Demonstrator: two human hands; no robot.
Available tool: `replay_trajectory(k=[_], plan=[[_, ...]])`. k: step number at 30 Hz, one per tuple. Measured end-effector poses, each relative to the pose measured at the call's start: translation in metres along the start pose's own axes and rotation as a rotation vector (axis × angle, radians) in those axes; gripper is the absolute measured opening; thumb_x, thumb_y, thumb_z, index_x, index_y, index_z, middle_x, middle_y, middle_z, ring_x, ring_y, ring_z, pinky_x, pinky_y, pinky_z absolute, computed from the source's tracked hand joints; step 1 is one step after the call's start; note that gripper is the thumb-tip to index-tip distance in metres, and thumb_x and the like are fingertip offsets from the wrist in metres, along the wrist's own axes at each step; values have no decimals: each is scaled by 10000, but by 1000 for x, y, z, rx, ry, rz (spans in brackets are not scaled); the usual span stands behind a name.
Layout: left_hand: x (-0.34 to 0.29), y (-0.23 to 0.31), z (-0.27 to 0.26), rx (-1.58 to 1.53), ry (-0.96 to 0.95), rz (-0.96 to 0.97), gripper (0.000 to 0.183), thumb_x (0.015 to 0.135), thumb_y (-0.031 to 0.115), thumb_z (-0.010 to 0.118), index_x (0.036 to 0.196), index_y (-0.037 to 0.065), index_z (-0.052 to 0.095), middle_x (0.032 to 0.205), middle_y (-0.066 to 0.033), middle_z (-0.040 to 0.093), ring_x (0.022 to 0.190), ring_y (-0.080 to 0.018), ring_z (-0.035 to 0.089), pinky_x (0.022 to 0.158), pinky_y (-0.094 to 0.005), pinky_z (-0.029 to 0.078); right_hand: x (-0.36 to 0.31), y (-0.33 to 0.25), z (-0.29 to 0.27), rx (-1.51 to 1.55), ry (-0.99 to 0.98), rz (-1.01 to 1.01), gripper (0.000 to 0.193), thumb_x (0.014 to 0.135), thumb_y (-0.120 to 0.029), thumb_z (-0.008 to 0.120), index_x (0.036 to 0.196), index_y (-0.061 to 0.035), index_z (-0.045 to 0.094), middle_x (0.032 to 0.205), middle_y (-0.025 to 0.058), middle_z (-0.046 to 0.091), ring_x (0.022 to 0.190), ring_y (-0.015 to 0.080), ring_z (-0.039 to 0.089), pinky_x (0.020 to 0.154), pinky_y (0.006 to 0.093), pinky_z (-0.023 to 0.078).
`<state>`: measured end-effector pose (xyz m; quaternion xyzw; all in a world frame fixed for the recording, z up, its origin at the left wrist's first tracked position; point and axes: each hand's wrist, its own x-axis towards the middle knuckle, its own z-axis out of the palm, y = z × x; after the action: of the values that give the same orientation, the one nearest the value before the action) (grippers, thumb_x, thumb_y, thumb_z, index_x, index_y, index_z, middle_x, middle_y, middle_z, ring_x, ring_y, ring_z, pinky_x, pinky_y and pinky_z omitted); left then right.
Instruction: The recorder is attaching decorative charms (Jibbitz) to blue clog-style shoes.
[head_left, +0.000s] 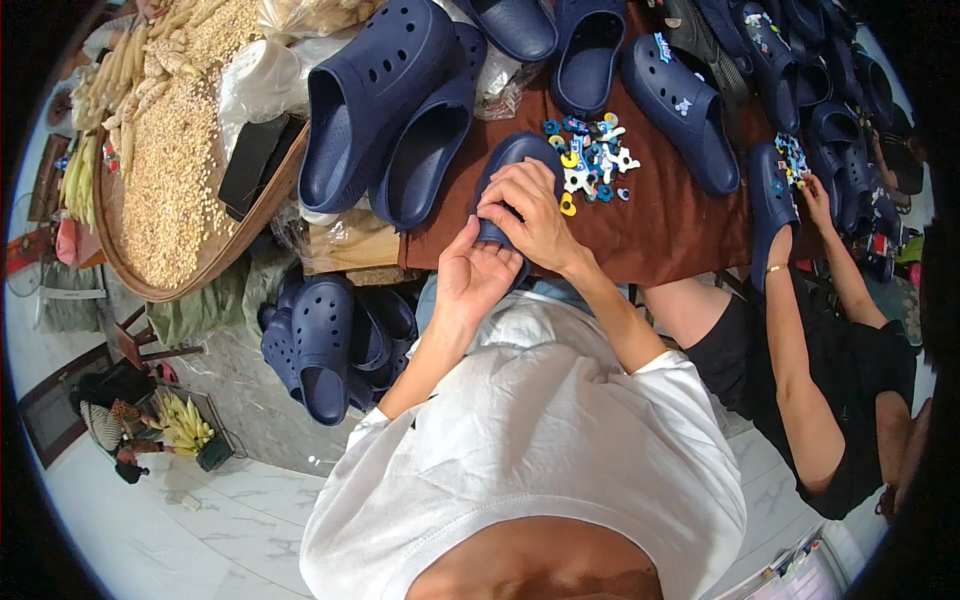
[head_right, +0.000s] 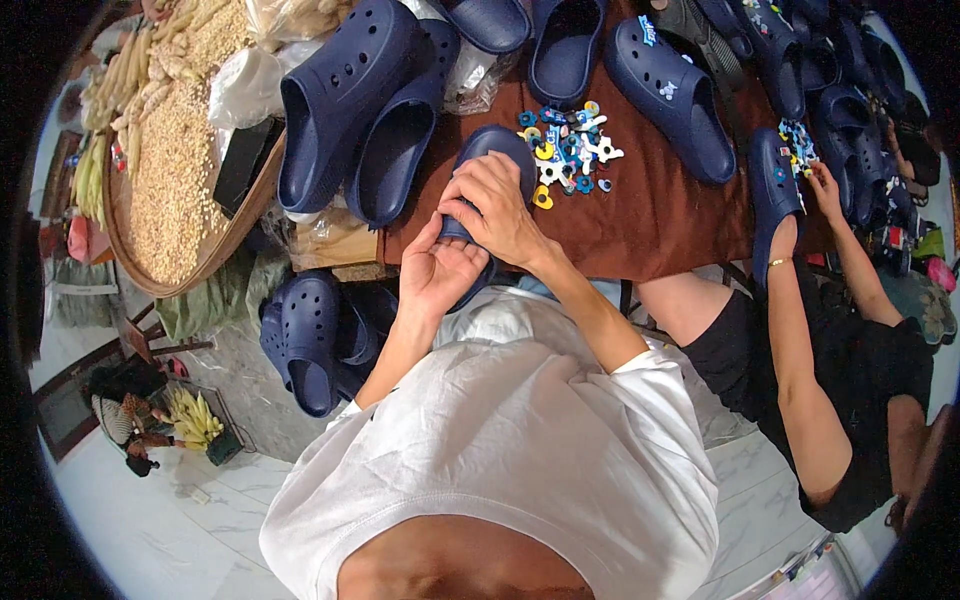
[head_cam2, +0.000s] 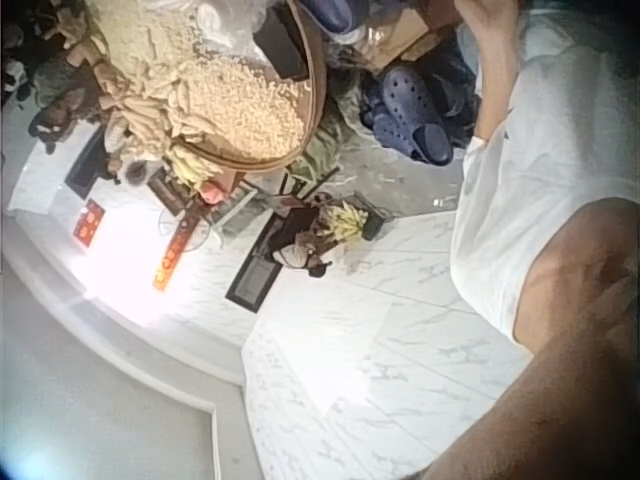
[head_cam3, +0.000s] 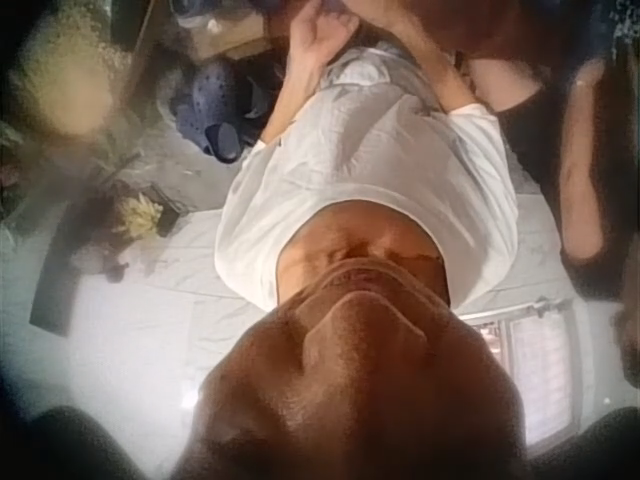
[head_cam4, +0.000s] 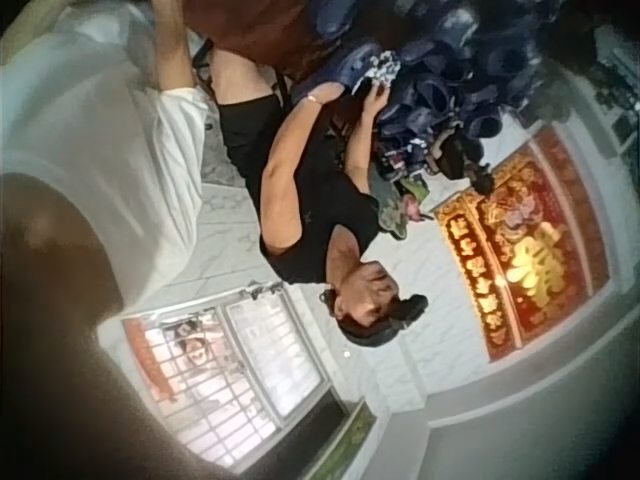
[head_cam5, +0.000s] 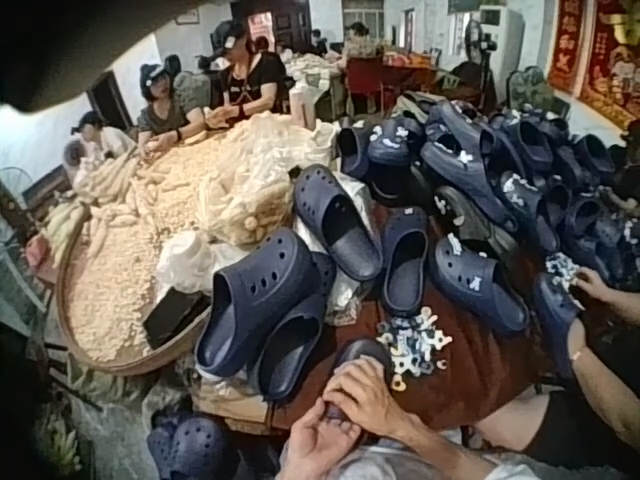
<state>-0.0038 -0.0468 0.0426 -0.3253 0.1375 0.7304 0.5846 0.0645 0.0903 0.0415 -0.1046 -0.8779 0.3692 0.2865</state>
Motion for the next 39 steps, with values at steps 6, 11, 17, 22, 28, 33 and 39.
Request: replay_trajectory(k=[6,11,17,22,28,33,39], plan=[[5,15,1,-123,-44,8,231,980,209,582,1147,49,590,1139,-76,621,1117,-228,565,1002,-412,419,-15,12,2,239,146,62,52,892,-38,638,908,-17,594,943,106,601,944,262,579,854,361,467],[-5,15,-5,-87,7,-14,280,958,217,624,1181,49,602,1208,-88,607,1146,-238,533,991,-409,411,-23,31,-30,-5,343,346,130,967,-139,573,934,-29,635,883,120,614,852,300,584,769,390,449],[0,12,-1,-50,-41,47,317,924,223,656,1201,84,586,1266,-95,584,1170,-245,524,1000,-381,404,-29,74,-57,-403,333,326,174,977,-141,537,1077,-59,654,978,122,603,940,322,565,840,426,433],[8,8,1,69,-52,153,372,886,224,678,1214,74,590,1295,-101,584,1245,-274,499,1054,-408,375,-7,77,-43,-446,215,232,246,930,-109,573,1167,-69,627,1100,135,600,1057,320,548,905,442,424],[21,-6,14,353,-75,278,396,901,149,658,1262,24,554,1310,-114,581,1196,-263,560,1055,-405,423,12,88,-23,-562,73,126,303,919,-96,578,1213,-27,601,1198,133,599,1145,324,542,962,450,399],[28,-1,7,600,18,286,472,913,105,649,1338,-24,489,1290,-101,588,1166,-209,576,1029,-353,436,3,86,-22,-576,27,165,273,893,-116,605,1150,-25,625,1134,141,591,1135,332,526,984,470,363],[21,-3,16,686,62,336,499,944,163,640,1362,-39,459,1290,-125,582,1135,-214,592,991,-356,467,-2,69,-32,-455,141,151,255,903,-104,600,1149,-45,634,1157,131,585,1119,324,537,983,456,375]])
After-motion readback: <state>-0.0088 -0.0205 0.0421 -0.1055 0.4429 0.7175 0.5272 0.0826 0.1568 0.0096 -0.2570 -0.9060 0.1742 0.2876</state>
